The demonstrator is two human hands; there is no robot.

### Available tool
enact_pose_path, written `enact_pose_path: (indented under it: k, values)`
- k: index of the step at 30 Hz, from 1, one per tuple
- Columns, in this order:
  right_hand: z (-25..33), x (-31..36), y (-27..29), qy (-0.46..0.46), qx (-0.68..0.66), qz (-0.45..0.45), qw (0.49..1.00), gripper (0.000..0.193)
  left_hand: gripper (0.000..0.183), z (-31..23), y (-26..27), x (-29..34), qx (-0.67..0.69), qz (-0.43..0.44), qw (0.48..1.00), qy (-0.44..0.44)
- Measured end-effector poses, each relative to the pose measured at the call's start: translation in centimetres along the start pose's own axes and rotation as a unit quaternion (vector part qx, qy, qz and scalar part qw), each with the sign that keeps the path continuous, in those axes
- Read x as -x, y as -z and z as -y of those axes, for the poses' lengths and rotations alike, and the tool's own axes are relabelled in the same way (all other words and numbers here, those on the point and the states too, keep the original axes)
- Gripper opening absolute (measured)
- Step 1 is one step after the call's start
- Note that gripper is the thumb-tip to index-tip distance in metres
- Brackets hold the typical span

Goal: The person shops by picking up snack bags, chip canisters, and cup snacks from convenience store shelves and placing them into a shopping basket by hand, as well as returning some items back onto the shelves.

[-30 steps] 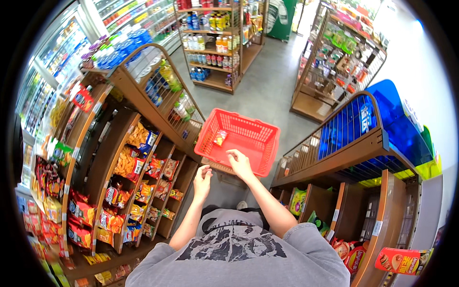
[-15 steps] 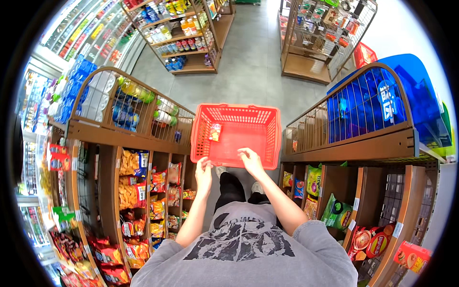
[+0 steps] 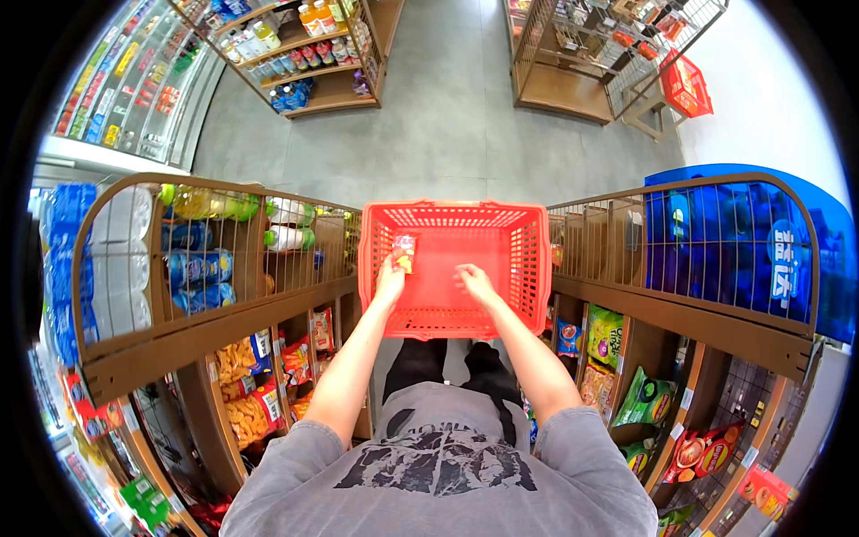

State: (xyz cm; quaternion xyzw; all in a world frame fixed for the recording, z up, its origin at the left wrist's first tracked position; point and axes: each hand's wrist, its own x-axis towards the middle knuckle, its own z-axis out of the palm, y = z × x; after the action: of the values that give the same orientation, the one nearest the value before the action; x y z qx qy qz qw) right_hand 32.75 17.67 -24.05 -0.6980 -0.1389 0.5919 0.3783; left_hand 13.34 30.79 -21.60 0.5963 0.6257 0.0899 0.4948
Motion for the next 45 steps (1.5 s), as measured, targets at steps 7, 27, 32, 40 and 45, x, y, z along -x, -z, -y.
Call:
enact_pose_path:
  k: [7,27,32,40,45]
  values:
    - [-2.1,-5.2,-2.9,-0.075,-0.022,0.008,0.997,0.042,0.063,-1.3,-1.1,-1.7,-0.033,0.104,0.990,0.090]
    - [-0.7,-3.4,-8.3,-0.056,0.022,-0.007,0.998,0.047,0.033,5.6,-1.2,-2.0,0.054,0.154,0.975,0.149]
    - [0.0,0.1,-4.4,0.014,-0.075,-0.032,0.997,0.032,0.042,0.2,-0.7,3.1,0.321,0.238,0.890,0.221]
    - [3.8,7.1,0.3,0.105,-0.105,0.063,0.987,0.051,0.073,-4.9,0.0,11.0,0.362,0.216,0.899,0.116]
    - [6.2,11.9,2.1,0.139,-0.054,0.144,0.978,0.071,0.062,-5.7,-0.8,14.7,0.386,0.194,0.902,0.001]
